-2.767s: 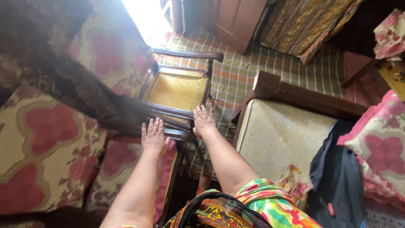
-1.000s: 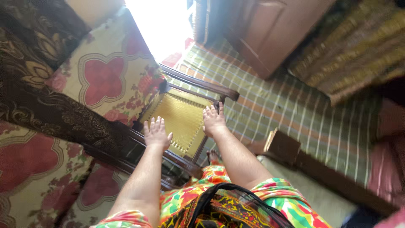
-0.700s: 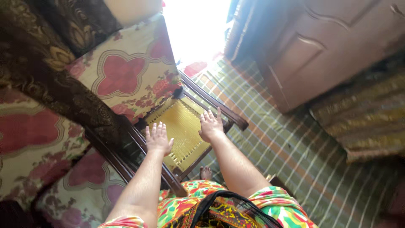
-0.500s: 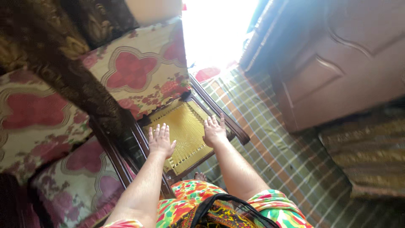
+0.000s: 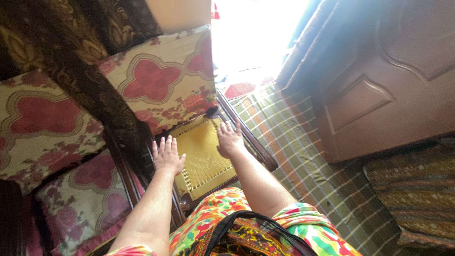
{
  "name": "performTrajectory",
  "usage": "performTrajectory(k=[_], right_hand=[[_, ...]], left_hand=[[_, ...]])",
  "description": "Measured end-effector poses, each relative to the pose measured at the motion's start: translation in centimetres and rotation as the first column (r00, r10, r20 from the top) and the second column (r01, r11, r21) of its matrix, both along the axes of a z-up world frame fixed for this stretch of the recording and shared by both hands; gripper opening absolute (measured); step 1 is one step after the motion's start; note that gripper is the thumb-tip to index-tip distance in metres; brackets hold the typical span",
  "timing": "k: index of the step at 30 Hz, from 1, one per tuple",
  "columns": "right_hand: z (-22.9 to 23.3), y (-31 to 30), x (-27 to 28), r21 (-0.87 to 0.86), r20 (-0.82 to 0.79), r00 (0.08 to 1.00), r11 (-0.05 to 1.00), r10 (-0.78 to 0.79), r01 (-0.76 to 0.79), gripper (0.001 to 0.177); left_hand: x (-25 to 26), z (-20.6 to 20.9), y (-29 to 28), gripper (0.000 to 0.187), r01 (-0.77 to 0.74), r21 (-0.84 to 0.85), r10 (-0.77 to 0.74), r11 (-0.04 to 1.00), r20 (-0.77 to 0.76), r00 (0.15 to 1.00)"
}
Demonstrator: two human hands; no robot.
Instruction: The person places floral cushions onto the seats of wooden chairs and moves the chairs into position against a wall in a bedroom.
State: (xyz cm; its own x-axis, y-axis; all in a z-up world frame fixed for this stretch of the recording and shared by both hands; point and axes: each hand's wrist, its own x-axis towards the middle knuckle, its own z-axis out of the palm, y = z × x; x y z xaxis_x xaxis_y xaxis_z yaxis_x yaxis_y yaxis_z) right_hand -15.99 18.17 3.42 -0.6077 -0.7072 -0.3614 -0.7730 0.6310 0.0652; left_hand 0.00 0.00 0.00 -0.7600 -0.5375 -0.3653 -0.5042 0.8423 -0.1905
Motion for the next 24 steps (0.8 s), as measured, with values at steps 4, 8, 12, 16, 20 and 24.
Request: performTrajectory(k=[4, 8, 12, 16, 20, 24], right_hand=[[0.6, 0.8, 0.2, 0.017, -0.064, 0.993, 0.995, 0.102, -0.101, 0.08], [0.5, 1.5, -0.2, 0.007, -0.09, 0.991, 0.995, 0.102, -0.102, 0.078], [0.5, 1.7, -1.0, 0.016, -0.078, 0.992, 0.995, 0.097, -0.096, 0.08], [0.2, 0.8, -2.6, 0.009, -0.085, 0.995, 0.998, 0.06, -0.06, 0.074], [0.0, -0.3, -4.2, 0.015, -0.093, 0.994, 0.999, 0.052, -0.051, 0.073], [0.1, -2.9, -6.2, 0.014, -0.101, 0.994, 0.999, 0.05, -0.049, 0.073]], left_hand=[[-1.2, 0.0, 1.5, 0.089, 0.028, -0.015, -0.029, 0.999, -0.028, 0.999], [-2.8, 0.1, 2.5, 0.089, 0.079, -0.044, -0.083, 0.996, -0.096, 0.992], [-3.9, 0.4, 2.2, 0.091, 0.089, -0.085, -0.1, 0.992, -0.134, 0.986], [-4.9, 0.3, 1.1, 0.093, 0.077, -0.061, -0.087, 0.995, -0.184, 0.979], [-6.1, 0.1, -0.3, 0.093, 0.084, -0.072, -0.099, 0.994, -0.221, 0.97], [-7.9, 0.2, -3.1, 0.091, 0.102, -0.071, -0.116, 0.992, -0.244, 0.963]])
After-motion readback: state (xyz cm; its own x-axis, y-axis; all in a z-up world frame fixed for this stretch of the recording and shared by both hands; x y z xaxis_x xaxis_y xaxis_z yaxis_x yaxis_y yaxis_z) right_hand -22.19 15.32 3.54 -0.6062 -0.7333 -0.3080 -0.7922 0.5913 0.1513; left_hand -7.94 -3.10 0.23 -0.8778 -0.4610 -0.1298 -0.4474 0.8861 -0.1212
